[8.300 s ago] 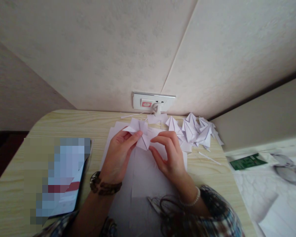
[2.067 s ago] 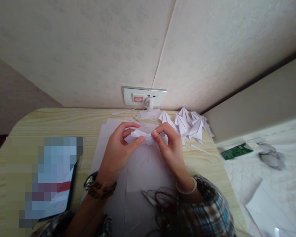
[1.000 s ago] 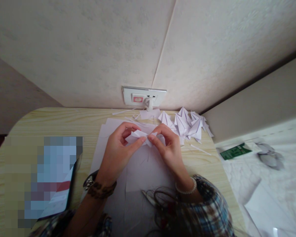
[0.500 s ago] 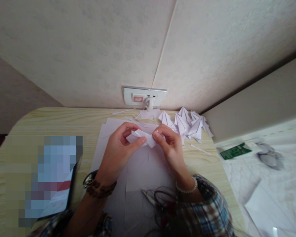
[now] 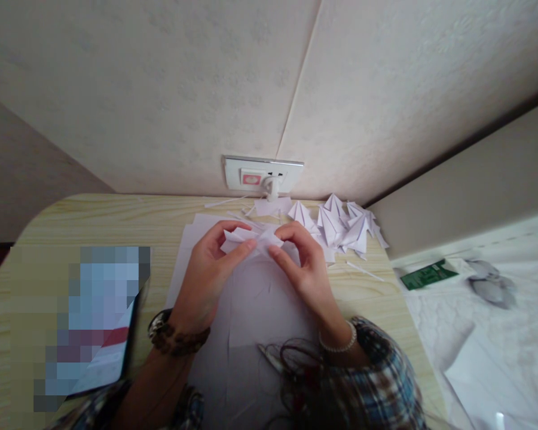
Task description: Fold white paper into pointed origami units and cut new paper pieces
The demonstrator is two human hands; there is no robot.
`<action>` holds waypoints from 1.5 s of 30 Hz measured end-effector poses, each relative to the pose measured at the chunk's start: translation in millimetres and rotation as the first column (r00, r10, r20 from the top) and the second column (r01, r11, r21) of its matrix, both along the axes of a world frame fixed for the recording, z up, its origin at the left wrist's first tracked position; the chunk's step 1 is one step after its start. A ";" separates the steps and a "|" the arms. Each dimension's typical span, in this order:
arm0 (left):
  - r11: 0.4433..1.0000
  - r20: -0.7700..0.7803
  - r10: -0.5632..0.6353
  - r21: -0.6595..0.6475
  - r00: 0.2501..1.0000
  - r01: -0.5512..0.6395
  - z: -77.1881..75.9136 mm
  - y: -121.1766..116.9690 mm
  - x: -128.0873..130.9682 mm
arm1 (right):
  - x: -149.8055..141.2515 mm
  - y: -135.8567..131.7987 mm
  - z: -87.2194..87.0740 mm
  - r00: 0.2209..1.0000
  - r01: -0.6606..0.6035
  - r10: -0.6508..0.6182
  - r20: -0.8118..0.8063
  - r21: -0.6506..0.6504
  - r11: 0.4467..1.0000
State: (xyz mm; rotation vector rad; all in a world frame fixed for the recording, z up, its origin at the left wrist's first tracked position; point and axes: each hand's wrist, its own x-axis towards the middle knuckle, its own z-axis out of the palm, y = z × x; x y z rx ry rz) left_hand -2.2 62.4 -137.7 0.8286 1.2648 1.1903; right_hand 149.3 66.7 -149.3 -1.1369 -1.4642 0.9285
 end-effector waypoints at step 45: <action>0.979 0.135 -0.187 -0.061 0.973 0.196 -0.2 -0.6 2.5 | 4.9 0.7 -4.9 0.999 -0.032 0.036 -0.027 0.146 0.989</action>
